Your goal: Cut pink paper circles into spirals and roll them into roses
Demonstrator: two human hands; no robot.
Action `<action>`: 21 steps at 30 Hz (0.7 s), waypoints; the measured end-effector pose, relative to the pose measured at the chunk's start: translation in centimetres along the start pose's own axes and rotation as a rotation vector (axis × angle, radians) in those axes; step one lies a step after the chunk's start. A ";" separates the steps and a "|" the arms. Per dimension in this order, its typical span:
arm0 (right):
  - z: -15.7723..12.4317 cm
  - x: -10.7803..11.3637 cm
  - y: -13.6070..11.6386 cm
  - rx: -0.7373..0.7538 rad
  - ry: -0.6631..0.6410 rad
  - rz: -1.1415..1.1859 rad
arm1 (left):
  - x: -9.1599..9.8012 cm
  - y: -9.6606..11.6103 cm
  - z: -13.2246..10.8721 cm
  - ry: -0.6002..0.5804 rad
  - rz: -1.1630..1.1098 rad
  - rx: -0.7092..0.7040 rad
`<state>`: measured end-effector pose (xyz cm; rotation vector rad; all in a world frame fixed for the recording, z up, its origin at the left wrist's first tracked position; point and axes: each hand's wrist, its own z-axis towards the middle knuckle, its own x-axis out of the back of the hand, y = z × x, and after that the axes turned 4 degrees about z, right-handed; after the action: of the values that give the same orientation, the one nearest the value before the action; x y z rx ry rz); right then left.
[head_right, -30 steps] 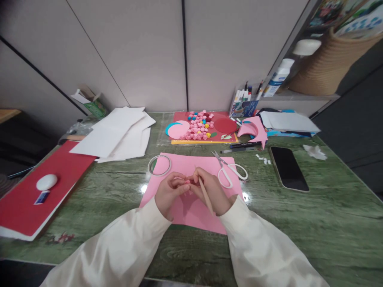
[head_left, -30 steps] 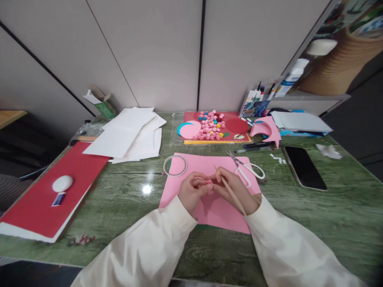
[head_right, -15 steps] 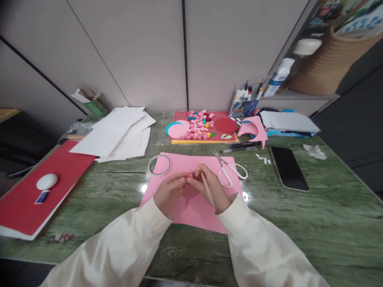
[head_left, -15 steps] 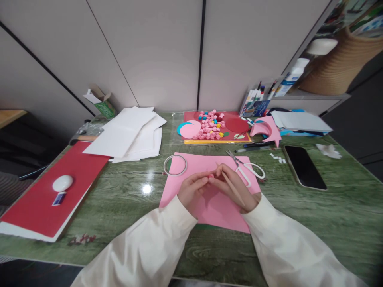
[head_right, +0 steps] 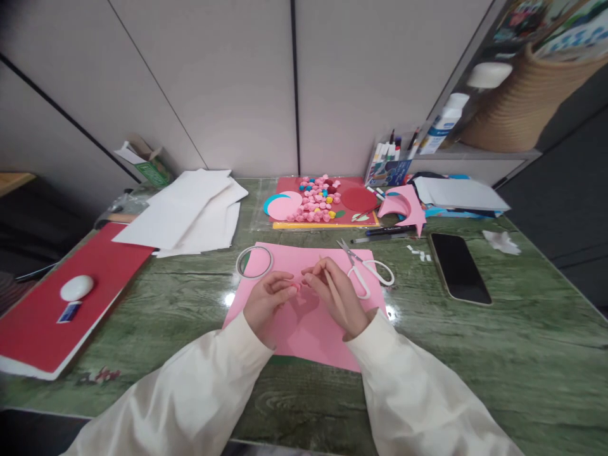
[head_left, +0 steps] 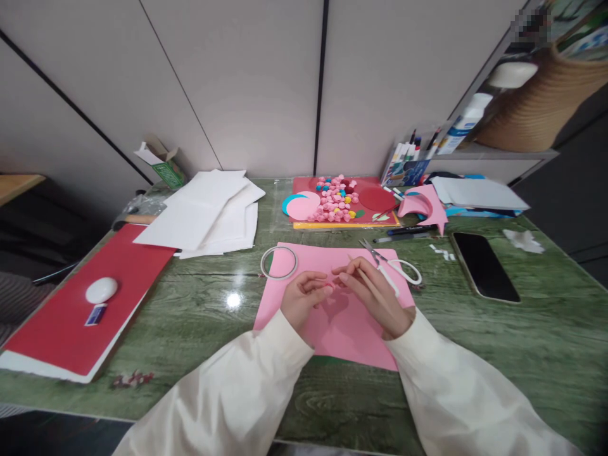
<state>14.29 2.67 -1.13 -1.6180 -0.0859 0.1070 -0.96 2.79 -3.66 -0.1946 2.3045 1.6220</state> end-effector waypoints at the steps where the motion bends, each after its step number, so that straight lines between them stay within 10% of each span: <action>1: 0.0 0.0 0.0 0.001 0.002 0.002 | -0.1 0.1 -0.2 -0.002 0.015 -0.012; 21: 0.1 0.1 0.1 0.021 0.017 0.019 | -0.4 -0.4 -0.1 -0.107 -0.089 -0.038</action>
<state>14.32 2.80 -1.19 -1.5990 -0.0560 0.1079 -0.46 2.58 -3.84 -0.2105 2.1553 1.5937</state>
